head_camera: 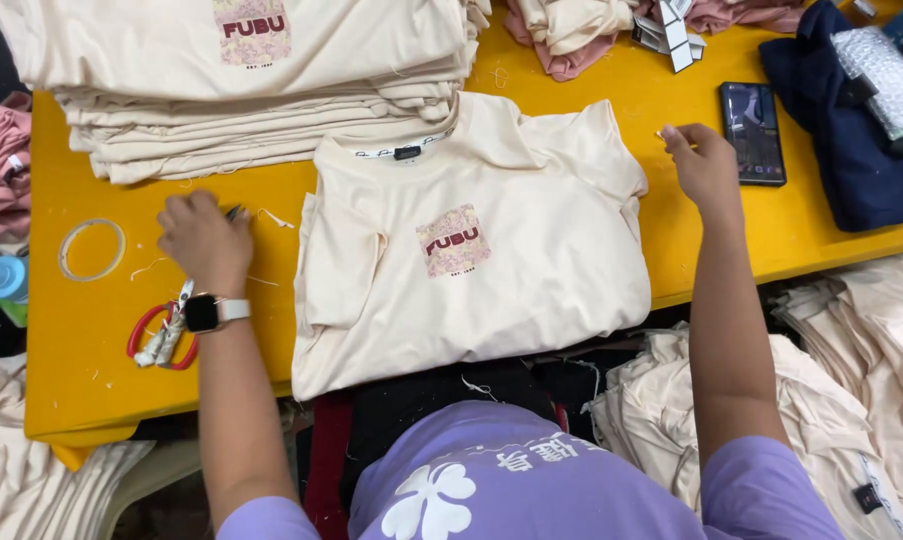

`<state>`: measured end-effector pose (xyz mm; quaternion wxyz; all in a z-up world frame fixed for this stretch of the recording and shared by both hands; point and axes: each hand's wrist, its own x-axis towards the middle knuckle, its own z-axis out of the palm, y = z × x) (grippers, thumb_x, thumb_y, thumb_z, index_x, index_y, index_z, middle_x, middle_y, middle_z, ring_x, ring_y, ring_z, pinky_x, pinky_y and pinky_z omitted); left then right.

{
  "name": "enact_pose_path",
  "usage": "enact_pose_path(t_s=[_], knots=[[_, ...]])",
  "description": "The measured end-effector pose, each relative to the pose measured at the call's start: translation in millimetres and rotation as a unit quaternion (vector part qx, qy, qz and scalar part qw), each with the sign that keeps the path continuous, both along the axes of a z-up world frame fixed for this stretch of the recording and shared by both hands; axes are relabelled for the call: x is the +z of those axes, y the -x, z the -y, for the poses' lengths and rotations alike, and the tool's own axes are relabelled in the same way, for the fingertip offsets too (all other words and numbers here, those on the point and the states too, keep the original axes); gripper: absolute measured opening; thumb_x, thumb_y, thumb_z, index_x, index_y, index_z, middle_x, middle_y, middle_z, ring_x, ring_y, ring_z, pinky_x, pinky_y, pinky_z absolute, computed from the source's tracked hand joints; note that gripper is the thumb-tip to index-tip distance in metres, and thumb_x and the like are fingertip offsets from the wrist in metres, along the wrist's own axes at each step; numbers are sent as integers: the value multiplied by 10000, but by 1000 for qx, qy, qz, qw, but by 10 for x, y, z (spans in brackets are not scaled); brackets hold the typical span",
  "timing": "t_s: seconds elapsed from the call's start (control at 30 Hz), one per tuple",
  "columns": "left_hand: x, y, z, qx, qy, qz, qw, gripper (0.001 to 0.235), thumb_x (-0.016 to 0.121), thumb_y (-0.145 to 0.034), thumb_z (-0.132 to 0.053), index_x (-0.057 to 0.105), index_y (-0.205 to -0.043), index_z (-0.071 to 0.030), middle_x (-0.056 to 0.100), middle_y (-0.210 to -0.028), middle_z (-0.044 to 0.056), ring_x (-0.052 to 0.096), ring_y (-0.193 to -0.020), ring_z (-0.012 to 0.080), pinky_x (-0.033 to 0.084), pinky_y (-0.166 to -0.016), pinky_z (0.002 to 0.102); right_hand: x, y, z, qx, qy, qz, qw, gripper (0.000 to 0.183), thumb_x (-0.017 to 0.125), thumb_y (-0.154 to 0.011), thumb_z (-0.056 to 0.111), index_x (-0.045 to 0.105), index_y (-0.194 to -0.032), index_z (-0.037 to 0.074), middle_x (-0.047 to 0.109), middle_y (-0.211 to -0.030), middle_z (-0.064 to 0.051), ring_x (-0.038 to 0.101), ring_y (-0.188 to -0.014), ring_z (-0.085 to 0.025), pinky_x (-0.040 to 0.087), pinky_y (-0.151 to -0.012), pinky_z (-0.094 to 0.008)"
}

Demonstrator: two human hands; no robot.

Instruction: The person trims loose threads and tags from a cream-colored t-shirt using scissors and a small cutting tool. They repeatedly fold and unfold the garment to access different areas, cutting away excess fabric and strings on a yellow table.

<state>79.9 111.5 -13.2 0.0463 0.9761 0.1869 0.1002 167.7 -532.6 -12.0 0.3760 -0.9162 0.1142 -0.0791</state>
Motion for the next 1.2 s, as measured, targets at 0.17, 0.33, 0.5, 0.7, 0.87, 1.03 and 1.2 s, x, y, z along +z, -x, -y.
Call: enact_pose_path(t_s=[0.17, 0.33, 0.5, 0.7, 0.87, 1.03, 1.2], knots=[[364, -790, 1651, -203, 421, 97, 879, 195, 589, -973, -119, 560, -1136, -14, 640, -1055, 239, 610, -1107, 501, 475, -945, 578, -98, -553, -333, 47, 66, 10, 997, 519, 727, -1070, 496, 735, -1165, -14, 693, -939, -206, 676, -895, -408, 525, -749, -494], [-185, -1562, 2725, -257, 497, 20, 829, 416, 591, -936, -172, 356, -1272, -104, 535, -1345, 302, 486, -1316, 463, 393, -1104, 594, -404, -673, -421, 75, 17, 71, 994, 370, 768, -945, 162, 608, -1168, -87, 623, -979, -284, 613, -916, -437, 498, -801, -506], [-860, -2033, 2960, -336, 686, 157, 626, 865, 482, -741, 188, 192, -1509, -87, 490, -1485, 287, 489, -1398, 356, 401, -1186, 502, -931, -682, 395, -66, -277, 211, 935, 145, 629, -1079, 155, 517, -1160, 111, 649, -884, -18, 638, -734, -102, 532, -658, -217], [-420, -1520, 3170, -325, 206, 104, 917, 659, 668, -867, -133, 404, -1469, -96, 482, -1512, 190, 516, -1311, 428, 499, -942, 595, -303, -406, -86, -97, -258, 31, 961, 261, 614, -1032, 394, 649, -964, 144, 661, -941, 48, 603, -882, -79, 493, -765, -258], [-578, -1086, 3856, -389, 132, -54, 910, 1236, 450, -805, -926, 185, -1610, -27, 114, -1706, 141, 88, -1574, 339, 147, -1239, 536, -661, -655, -5, -13, -22, 108, 994, 203, 655, -1007, 224, 657, -1093, 41, 696, -1005, -111, 621, -911, -244, 467, -784, -407], [-628, -1095, 3575, -387, 79, -78, 916, 984, 393, -951, -746, 203, -1607, -39, 130, -1704, 120, 104, -1569, 269, 138, -1233, 547, -242, -550, 155, -35, -86, 157, 983, 185, 656, -1060, 215, 560, -931, 124, 583, -874, 6, 520, -787, -114, 430, -667, -321], [-254, -639, 2720, -410, 262, 16, 873, 473, 463, -1021, -424, 618, -1241, -36, 520, -1465, 263, 519, -1316, 412, 422, -1023, 527, 949, 307, -627, 392, -368, -29, 843, 631, 520, -1049, 84, 322, -1648, 68, 581, -1335, -147, 568, -1330, -216, 467, -1073, -266]])
